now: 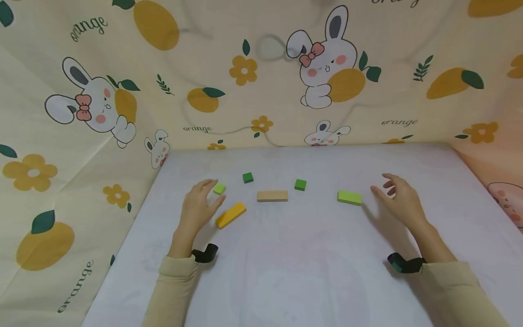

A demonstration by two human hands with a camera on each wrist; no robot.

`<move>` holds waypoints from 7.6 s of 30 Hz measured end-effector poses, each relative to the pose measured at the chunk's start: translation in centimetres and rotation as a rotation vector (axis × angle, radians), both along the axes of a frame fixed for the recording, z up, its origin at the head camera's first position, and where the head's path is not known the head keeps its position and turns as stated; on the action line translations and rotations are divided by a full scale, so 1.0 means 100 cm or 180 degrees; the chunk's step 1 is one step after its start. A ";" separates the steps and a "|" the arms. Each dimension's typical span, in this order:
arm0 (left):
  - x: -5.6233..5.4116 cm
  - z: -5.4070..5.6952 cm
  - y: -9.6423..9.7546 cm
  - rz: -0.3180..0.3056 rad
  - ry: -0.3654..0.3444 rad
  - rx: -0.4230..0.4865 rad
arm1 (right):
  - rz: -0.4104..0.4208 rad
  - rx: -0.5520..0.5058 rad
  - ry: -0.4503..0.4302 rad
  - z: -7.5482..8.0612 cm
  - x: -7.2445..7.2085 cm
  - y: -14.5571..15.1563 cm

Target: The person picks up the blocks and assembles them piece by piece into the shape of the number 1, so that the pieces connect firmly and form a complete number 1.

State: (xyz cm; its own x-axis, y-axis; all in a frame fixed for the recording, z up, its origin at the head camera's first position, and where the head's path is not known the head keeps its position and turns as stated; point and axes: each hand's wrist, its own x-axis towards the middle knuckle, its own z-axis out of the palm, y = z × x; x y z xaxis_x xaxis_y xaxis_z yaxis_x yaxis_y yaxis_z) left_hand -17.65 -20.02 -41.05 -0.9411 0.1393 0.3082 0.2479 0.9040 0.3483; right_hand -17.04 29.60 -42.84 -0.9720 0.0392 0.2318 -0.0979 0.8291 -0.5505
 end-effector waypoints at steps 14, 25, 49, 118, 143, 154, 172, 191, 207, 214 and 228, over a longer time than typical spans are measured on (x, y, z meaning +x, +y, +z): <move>0.023 -0.023 -0.019 -0.0326 -0.0982 0.1020 | 0.0590 -0.0884 -0.0989 -0.016 0.004 -0.007; 0.031 -0.041 -0.033 -0.0131 -0.1386 0.1090 | 0.0512 -0.1038 -0.1277 -0.026 -0.011 -0.005; 0.021 -0.050 -0.027 -0.0074 -0.1184 0.0971 | 0.0432 -0.1060 -0.1637 -0.027 -0.024 0.000; 0.050 -0.050 0.084 -0.1800 -0.1603 0.1066 | 0.0430 -0.1163 -0.1704 -0.032 -0.026 0.002; 0.061 -0.051 0.113 -0.2015 -0.1784 0.0985 | 0.0488 -0.1192 -0.1671 -0.027 -0.029 0.005; 0.069 -0.055 0.115 -0.1929 -0.1839 0.0961 | 0.0472 -0.1235 -0.1797 -0.030 -0.027 0.004; 0.066 -0.052 0.113 -0.1877 -0.1898 0.0865 | 0.0643 -0.0939 -0.1720 -0.029 -0.030 -0.001; 0.063 -0.050 0.118 -0.1865 -0.2010 0.0797 | 0.2238 -0.0693 -0.1817 -0.020 -0.072 0.024; 0.062 -0.049 0.117 -0.1895 -0.2006 0.0815 | 0.2225 -0.0522 -0.2010 -0.015 -0.079 0.014; 0.063 -0.051 0.116 -0.1910 -0.1930 0.0759 | 0.2096 -0.0436 -0.1903 -0.020 -0.078 0.016; 0.064 -0.050 0.120 -0.1853 -0.2027 0.0879 | 0.1756 -0.0717 -0.1563 -0.028 -0.065 0.020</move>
State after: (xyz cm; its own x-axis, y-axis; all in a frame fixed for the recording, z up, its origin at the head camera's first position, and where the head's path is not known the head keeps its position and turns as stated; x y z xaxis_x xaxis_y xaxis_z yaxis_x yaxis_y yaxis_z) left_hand -11.28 -8.04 -46.01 -0.7488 0.6448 -0.1535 0.3260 0.5599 0.7617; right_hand -23.55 31.58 -45.63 -0.8538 -0.4858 -0.1871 -0.1654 0.5940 -0.7873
